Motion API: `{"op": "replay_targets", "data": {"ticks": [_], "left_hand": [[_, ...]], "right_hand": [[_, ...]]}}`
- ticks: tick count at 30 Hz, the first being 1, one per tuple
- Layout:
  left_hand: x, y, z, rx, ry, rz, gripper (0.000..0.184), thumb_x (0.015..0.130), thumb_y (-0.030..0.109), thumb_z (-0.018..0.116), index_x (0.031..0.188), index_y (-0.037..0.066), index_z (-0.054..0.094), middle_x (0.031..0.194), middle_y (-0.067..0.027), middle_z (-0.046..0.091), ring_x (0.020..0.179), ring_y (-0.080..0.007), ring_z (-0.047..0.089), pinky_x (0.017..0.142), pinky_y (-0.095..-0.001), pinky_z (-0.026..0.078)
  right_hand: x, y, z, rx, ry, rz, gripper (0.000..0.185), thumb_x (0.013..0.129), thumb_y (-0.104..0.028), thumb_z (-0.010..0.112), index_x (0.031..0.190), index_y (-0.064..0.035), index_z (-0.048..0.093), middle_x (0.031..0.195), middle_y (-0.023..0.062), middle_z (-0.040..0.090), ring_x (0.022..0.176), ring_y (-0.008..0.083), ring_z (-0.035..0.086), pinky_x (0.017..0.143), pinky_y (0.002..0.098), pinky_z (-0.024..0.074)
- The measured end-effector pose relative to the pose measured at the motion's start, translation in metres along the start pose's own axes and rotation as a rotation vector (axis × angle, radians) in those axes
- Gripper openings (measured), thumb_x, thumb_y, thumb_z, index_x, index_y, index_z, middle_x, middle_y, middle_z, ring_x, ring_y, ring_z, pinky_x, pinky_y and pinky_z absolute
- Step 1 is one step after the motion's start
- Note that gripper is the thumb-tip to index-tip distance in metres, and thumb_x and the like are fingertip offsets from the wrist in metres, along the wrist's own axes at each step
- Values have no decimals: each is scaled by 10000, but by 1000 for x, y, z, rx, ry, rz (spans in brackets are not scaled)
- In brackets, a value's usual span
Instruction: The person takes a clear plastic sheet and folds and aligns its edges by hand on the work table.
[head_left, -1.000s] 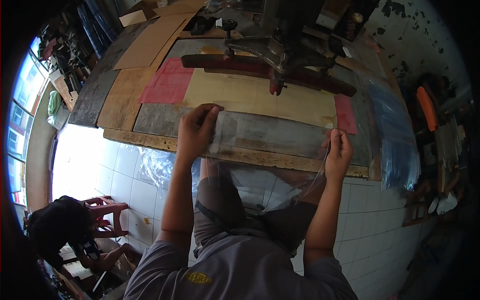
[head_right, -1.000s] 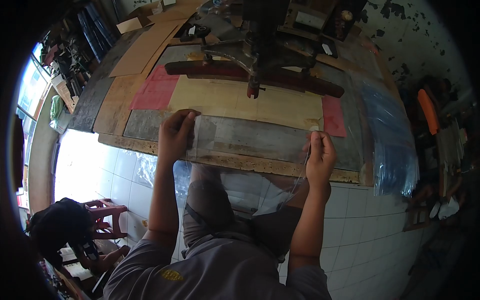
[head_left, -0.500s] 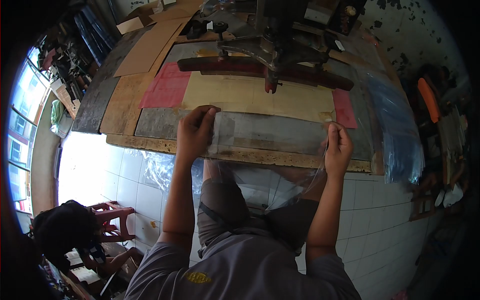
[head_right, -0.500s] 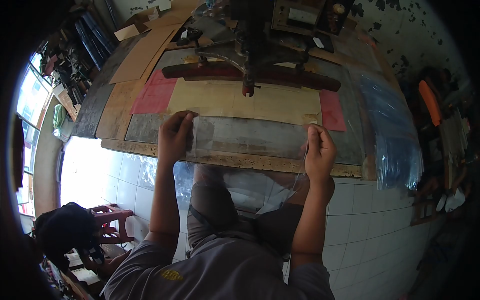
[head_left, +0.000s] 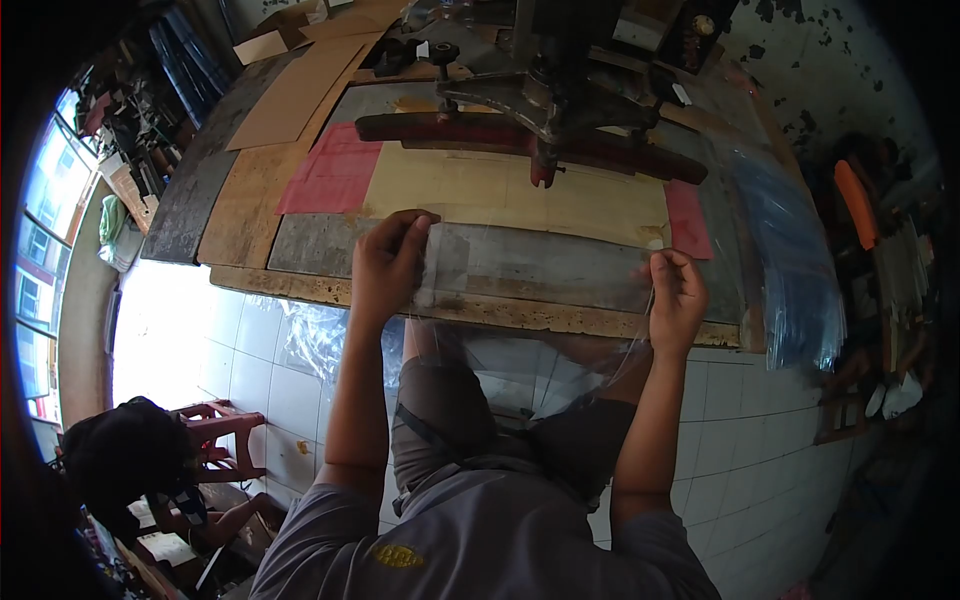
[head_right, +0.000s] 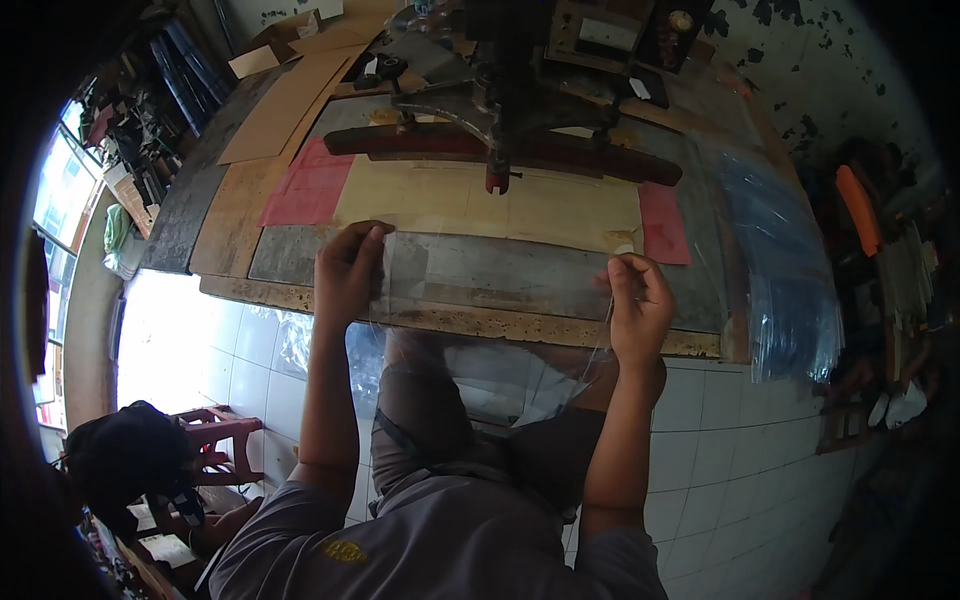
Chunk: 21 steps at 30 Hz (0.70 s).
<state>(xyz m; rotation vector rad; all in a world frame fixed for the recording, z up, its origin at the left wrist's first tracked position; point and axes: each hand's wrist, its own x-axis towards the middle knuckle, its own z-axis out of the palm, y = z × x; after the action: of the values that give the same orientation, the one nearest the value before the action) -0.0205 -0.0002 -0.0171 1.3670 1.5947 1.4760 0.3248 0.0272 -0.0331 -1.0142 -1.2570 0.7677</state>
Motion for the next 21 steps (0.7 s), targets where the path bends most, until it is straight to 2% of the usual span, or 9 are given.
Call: {"op": "replay_targets", "data": {"ticks": [8, 21], "left_hand": [[0, 2, 0, -35, -11, -19, 202, 1011, 189, 653, 1023, 12, 750, 632, 4, 605, 547, -49, 532, 513, -254, 411], [0, -3, -1, -18, -18, -4, 222, 1007, 208, 664, 1020, 6, 756, 640, -9, 621, 568, -55, 550, 537, -252, 431]], "right_hand": [[-1, -2, -5, -82, -8, 0, 217, 1039, -176, 641, 1037, 36, 687, 853, 62, 709, 788, 119, 670, 774, 267, 518], [0, -3, -6, -34, 9, 34, 245, 1055, -188, 595, 1053, 37, 690, 842, 55, 684, 767, 118, 642, 761, 266, 491]]}}
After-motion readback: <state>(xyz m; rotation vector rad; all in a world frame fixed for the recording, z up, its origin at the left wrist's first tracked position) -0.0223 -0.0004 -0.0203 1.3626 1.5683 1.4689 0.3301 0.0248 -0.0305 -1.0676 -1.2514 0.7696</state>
